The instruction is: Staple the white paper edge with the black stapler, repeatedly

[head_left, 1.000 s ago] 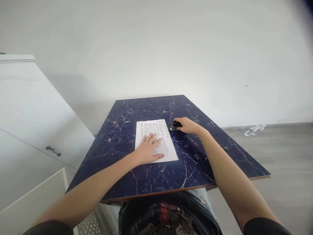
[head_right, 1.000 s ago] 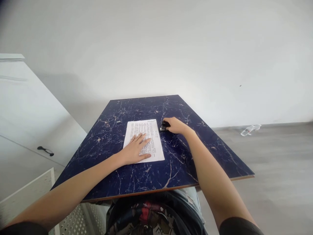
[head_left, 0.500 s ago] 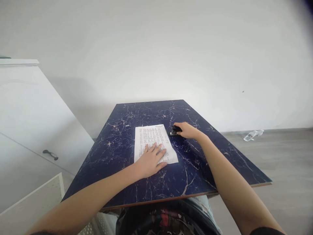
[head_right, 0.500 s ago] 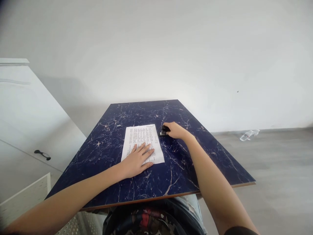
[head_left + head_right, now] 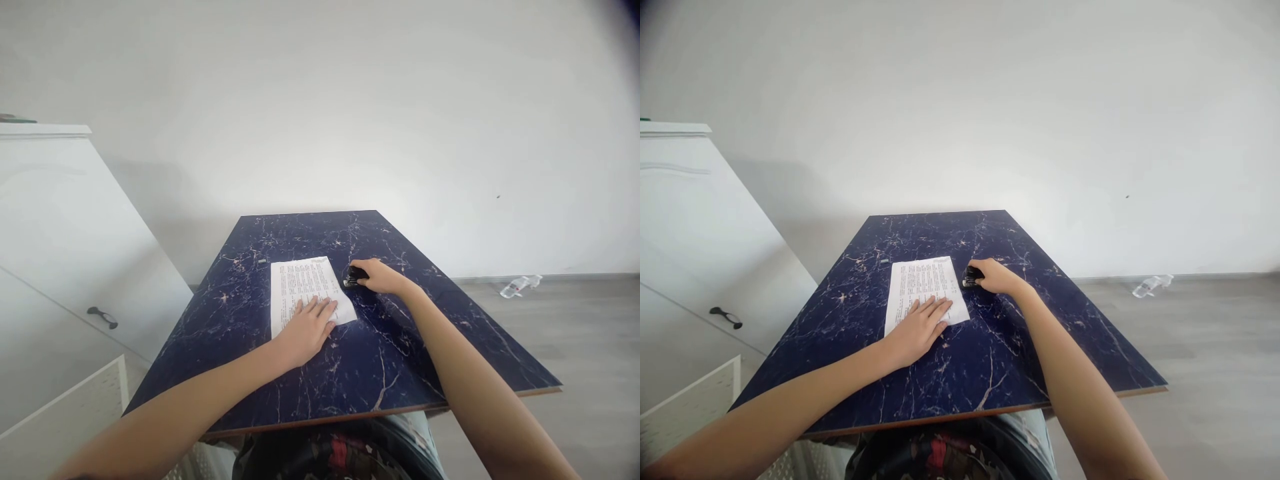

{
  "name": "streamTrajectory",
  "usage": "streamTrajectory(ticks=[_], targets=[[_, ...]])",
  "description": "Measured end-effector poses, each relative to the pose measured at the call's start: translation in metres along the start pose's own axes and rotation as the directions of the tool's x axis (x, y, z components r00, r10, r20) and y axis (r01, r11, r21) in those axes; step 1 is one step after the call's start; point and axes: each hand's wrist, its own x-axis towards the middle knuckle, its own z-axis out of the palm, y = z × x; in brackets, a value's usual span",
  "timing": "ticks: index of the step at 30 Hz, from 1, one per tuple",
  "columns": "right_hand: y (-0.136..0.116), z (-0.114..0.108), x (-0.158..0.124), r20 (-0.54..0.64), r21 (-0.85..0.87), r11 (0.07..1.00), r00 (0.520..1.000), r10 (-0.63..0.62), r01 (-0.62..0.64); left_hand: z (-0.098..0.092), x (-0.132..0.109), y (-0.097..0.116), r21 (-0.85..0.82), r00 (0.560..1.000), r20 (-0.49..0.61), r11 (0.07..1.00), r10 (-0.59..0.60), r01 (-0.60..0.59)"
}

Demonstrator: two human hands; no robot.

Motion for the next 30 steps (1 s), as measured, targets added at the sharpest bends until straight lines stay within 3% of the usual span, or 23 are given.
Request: streamTrajectory(ticks=[13, 20, 30], targets=[[-0.021, -0.002, -0.003, 0.071, 0.057, 0.995, 0.994, -0.081, 0.077, 0.000, 0.005, -0.008, 0.001, 0.984, -0.158, 0.996, -0.083, 0.084], [-0.028, -0.001, 0.000, 0.102, 0.093, 0.992, 0.990, -0.096, 0.086, 0.011, 0.009, -0.020, 0.159, 0.995, -0.055, 0.985, 0.083, -0.073], [-0.029, 0.000, 0.000, 0.083, 0.073, 0.994, 0.993, -0.086, 0.080, 0.009, 0.003, -0.011, 0.222, 0.985, 0.006, 0.961, 0.170, -0.167]])
